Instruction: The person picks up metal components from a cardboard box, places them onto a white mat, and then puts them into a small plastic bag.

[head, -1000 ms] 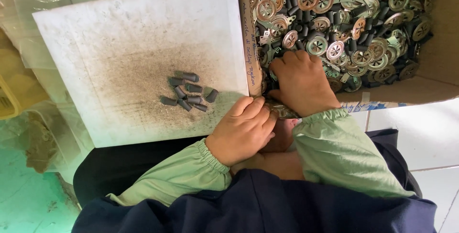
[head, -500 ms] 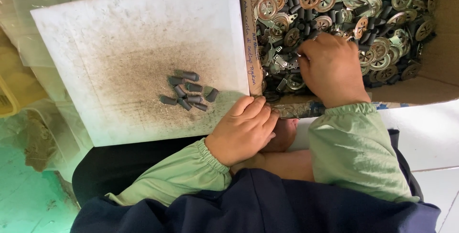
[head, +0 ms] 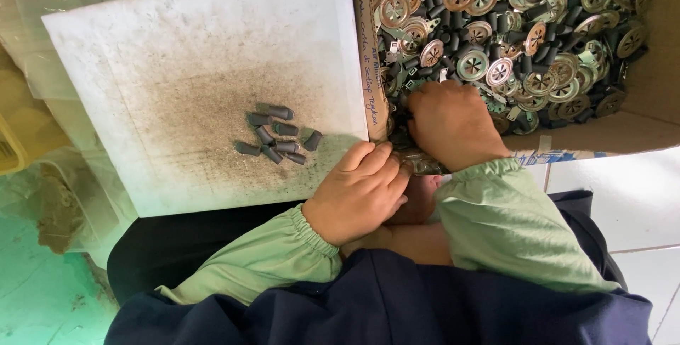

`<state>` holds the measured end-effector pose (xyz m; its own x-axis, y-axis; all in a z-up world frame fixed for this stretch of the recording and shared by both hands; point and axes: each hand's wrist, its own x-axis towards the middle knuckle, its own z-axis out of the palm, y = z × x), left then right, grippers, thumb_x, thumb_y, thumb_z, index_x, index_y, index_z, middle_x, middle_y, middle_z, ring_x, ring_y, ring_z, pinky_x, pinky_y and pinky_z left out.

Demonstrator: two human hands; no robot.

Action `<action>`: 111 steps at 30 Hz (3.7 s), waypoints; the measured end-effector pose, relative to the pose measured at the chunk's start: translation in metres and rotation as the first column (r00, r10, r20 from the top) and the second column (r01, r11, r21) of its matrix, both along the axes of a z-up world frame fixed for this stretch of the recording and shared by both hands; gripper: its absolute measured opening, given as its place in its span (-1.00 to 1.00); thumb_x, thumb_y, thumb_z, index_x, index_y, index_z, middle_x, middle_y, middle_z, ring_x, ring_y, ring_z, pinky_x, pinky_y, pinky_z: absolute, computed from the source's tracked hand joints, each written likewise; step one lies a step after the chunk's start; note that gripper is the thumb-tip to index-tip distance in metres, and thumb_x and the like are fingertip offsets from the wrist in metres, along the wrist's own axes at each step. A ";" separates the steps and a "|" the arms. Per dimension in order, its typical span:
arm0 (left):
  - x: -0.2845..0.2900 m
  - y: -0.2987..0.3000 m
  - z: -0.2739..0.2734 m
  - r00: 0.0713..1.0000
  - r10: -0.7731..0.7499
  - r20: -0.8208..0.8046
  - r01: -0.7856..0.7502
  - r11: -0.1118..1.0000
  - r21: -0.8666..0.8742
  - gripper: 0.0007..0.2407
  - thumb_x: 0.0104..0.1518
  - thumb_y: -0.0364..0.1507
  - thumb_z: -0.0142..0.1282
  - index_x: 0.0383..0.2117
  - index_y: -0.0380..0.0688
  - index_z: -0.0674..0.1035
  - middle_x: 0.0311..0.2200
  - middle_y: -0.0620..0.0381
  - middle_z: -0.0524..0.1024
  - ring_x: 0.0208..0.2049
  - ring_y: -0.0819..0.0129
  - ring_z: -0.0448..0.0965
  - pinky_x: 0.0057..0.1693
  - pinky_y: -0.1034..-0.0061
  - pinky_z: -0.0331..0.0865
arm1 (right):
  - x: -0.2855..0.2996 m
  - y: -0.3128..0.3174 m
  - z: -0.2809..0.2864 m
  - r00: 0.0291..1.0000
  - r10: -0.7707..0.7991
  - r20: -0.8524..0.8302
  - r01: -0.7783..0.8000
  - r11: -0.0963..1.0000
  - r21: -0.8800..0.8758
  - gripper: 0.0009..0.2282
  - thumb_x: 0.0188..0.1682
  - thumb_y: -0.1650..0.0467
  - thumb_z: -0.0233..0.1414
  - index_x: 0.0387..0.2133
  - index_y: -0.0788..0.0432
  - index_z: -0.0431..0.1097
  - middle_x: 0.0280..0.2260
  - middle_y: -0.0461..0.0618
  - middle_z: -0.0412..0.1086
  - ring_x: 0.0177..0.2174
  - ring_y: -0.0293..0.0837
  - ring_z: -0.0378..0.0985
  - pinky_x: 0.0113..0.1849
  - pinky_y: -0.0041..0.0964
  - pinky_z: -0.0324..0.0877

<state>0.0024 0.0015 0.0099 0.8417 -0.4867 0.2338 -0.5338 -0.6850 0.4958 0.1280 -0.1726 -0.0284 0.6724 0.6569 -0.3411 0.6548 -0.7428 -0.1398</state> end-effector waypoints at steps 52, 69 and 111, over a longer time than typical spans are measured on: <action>-0.001 0.000 0.002 1.000 0.003 -0.030 -0.001 0.998 0.055 -0.60 0.05 -0.24 0.25 -0.08 -0.26 0.53 -0.23 -0.08 0.47 0.10 0.02 0.42 0.27 0.18 0.15 | 0.005 -0.010 0.014 0.997 -0.022 0.069 0.013 0.993 0.121 -0.93 -0.11 0.35 0.17 -0.53 0.04 0.53 -0.54 -0.06 0.37 -0.37 0.08 0.58 -0.36 -0.02 0.52; -0.001 -0.001 -0.004 1.000 0.019 0.016 -0.019 1.000 -0.024 -0.69 0.09 -0.26 0.19 -0.21 -0.26 0.52 -0.27 -0.09 0.43 0.05 -0.01 0.41 0.27 0.18 0.18 | 0.000 -0.008 0.006 0.982 0.112 0.153 -0.130 0.985 0.114 -0.86 -0.05 0.41 0.00 -0.45 -0.13 0.51 -0.47 -0.17 0.31 -0.41 -0.02 0.53 -0.41 -0.14 0.44; -0.108 0.152 0.042 0.896 0.414 0.158 -0.430 0.899 0.083 -0.79 0.08 -0.25 0.21 -0.32 -0.07 0.54 -0.38 0.22 0.34 -0.29 0.23 0.39 -0.17 0.30 0.29 | -0.061 0.121 0.068 0.983 -0.076 0.167 -0.036 0.811 0.583 -0.85 0.02 0.55 0.16 -0.16 0.23 0.58 -0.36 0.09 0.48 -0.36 0.10 0.56 -0.30 -0.05 0.53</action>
<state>-0.1060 0.1539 0.0519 0.9386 -0.1222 0.3225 -0.2374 -0.9073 0.3470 0.0673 -0.0516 0.0391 0.6985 0.6797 0.2240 0.6957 -0.5715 -0.4353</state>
